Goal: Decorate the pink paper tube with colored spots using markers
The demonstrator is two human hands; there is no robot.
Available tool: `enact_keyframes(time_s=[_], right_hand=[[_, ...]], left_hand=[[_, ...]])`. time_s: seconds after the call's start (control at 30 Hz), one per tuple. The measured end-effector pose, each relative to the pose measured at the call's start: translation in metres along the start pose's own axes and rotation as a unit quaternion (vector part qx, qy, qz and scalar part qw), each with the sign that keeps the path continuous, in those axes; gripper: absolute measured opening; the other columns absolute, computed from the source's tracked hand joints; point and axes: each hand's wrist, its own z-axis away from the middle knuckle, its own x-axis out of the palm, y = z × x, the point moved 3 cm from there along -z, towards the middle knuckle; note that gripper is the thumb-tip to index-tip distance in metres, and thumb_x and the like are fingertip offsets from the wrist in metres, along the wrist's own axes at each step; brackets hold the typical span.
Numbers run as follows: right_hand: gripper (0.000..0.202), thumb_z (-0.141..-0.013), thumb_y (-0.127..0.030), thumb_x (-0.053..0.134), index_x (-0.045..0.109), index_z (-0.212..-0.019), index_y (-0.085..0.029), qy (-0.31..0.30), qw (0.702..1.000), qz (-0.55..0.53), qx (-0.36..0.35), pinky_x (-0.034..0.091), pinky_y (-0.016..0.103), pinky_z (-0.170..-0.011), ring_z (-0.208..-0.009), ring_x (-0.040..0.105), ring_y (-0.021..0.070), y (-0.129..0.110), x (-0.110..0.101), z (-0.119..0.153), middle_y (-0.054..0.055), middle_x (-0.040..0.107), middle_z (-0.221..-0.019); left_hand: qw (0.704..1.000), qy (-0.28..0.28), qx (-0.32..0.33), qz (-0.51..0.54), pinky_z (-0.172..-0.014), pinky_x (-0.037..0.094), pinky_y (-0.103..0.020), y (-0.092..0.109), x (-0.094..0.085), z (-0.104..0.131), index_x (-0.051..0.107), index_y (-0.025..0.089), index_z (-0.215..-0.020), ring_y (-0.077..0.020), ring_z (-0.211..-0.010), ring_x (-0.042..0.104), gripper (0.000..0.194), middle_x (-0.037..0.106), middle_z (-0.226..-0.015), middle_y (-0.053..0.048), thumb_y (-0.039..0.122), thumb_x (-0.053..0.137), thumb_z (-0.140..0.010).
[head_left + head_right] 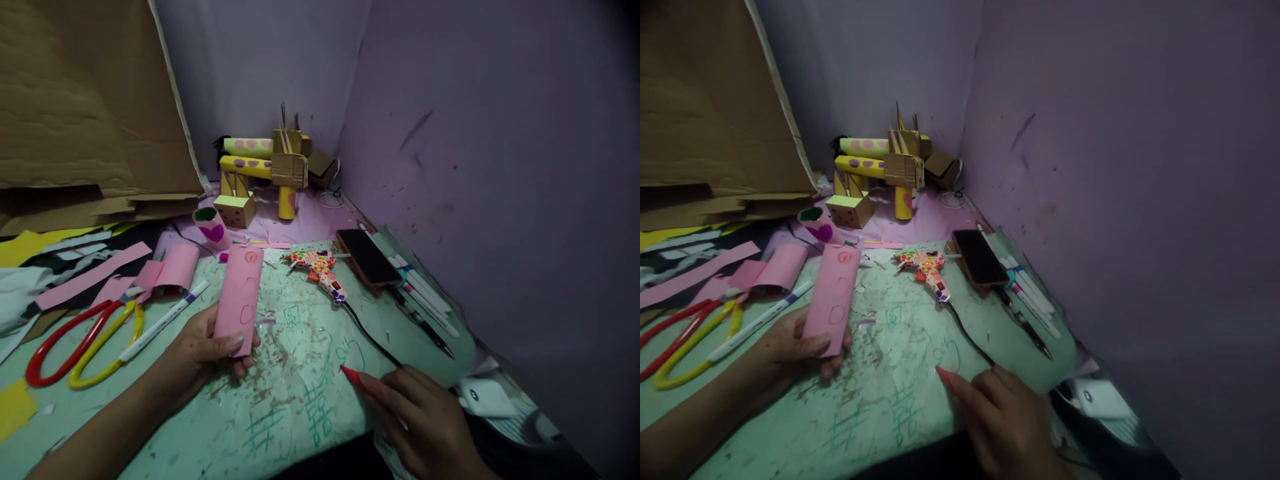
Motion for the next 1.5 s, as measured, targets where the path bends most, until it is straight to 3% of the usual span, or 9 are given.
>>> enact_keyframes(time_s=[0.13,0.37,0.53,0.63,0.73,0.87,1.13,1.33,1.5], right_hand=[[0.051,-0.085,-0.007,0.053,0.050,-0.134,-0.021,0.022,0.999,-0.008,-0.039,0.039,0.027,-0.049,-0.057,0.051,0.0147,-0.003,0.000,0.001,0.002,0.061,-0.069],[0.035,-0.083,-0.002,0.046,0.062,-0.110,-0.018,-0.011,0.997,-0.035,-0.070,0.039,0.027,-0.052,-0.061,0.050,0.0151,-0.008,-0.002,-0.008,0.004,0.058,-0.070],[0.030,-0.082,-0.006,0.048,0.064,-0.103,-0.021,-0.020,0.997,-0.019,-0.075,0.036,0.026,-0.052,-0.058,0.047,0.0144,-0.012,-0.004,-0.013,0.003,0.055,-0.067],[0.025,-0.084,-0.012,0.051,0.063,-0.104,-0.021,-0.033,0.997,-0.028,-0.063,0.038,0.027,-0.053,-0.061,0.050,0.0155,-0.010,-0.003,-0.011,0.003,0.057,-0.071],[0.034,-0.086,-0.009,0.045,0.060,-0.113,-0.021,-0.030,0.998,-0.040,-0.045,0.040,0.029,-0.055,-0.065,0.052,0.0171,-0.004,0.000,-0.003,0.004,0.058,-0.075],[0.047,-0.086,-0.006,0.043,0.046,-0.132,-0.015,0.041,0.997,-0.057,0.016,0.047,0.030,-0.058,-0.070,0.055,0.0191,0.004,0.001,0.006,0.007,0.062,-0.082],[0.045,-0.086,-0.006,0.050,0.053,-0.129,-0.018,0.054,0.994,-0.089,0.044,0.050,0.029,-0.059,-0.071,0.058,0.0181,-0.002,-0.002,0.000,0.006,0.063,-0.083],[0.045,-0.086,-0.007,0.048,0.055,-0.128,-0.022,0.041,0.995,-0.075,0.048,0.046,0.030,-0.056,-0.068,0.056,0.0183,-0.004,0.003,0.002,0.004,0.058,-0.076],[0.042,-0.086,-0.007,0.049,0.055,-0.127,-0.019,0.014,0.997,-0.067,0.035,0.044,0.031,-0.057,-0.067,0.054,0.0184,-0.007,0.000,-0.004,0.004,0.056,-0.073]], left_hand=[[1.000,0.002,0.003,0.004,-0.043,0.055,-0.022,0.000,0.000,0.000,0.063,0.013,-0.086,-0.0159,-0.054,0.064,0.029,0.070,-0.075,-0.007,0.023,0.079,-0.064],[1.000,0.004,-0.001,0.007,-0.042,0.054,-0.021,0.000,0.001,-0.001,0.063,0.014,-0.085,-0.0154,-0.053,0.064,0.028,0.069,-0.074,-0.006,0.023,0.079,-0.064],[1.000,0.007,-0.002,0.009,-0.043,0.055,-0.023,0.000,0.000,0.000,0.063,0.014,-0.086,-0.0163,-0.053,0.064,0.029,0.070,-0.074,-0.006,0.023,0.079,-0.064],[1.000,0.006,0.000,0.009,-0.043,0.055,-0.023,0.000,0.000,0.000,0.062,0.014,-0.086,-0.0170,-0.054,0.065,0.028,0.070,-0.075,-0.007,0.021,0.079,-0.064],[1.000,0.007,0.002,0.009,-0.041,0.054,-0.023,0.001,0.001,-0.001,0.063,0.014,-0.084,-0.0171,-0.053,0.064,0.026,0.070,-0.073,-0.007,0.021,0.078,-0.065],[1.000,0.011,0.000,0.004,-0.041,0.053,-0.022,0.002,0.002,-0.001,0.064,0.015,-0.082,-0.0166,-0.052,0.063,0.027,0.069,-0.072,-0.005,0.025,0.080,-0.062],[1.000,0.008,-0.007,-0.007,-0.042,0.054,-0.023,0.001,0.000,0.001,0.063,0.015,-0.083,-0.0166,-0.054,0.064,0.029,0.069,-0.073,-0.006,0.027,0.080,-0.063],[1.000,0.005,-0.010,-0.009,-0.044,0.054,-0.023,0.000,0.000,0.000,0.062,0.014,-0.083,-0.0158,-0.054,0.063,0.027,0.069,-0.073,-0.006,0.025,0.079,-0.065],[1.000,0.006,-0.012,-0.010,-0.043,0.053,-0.023,0.000,0.000,0.001,0.061,0.014,-0.084,-0.0151,-0.052,0.062,0.029,0.069,-0.071,-0.005,0.027,0.079,-0.064]])
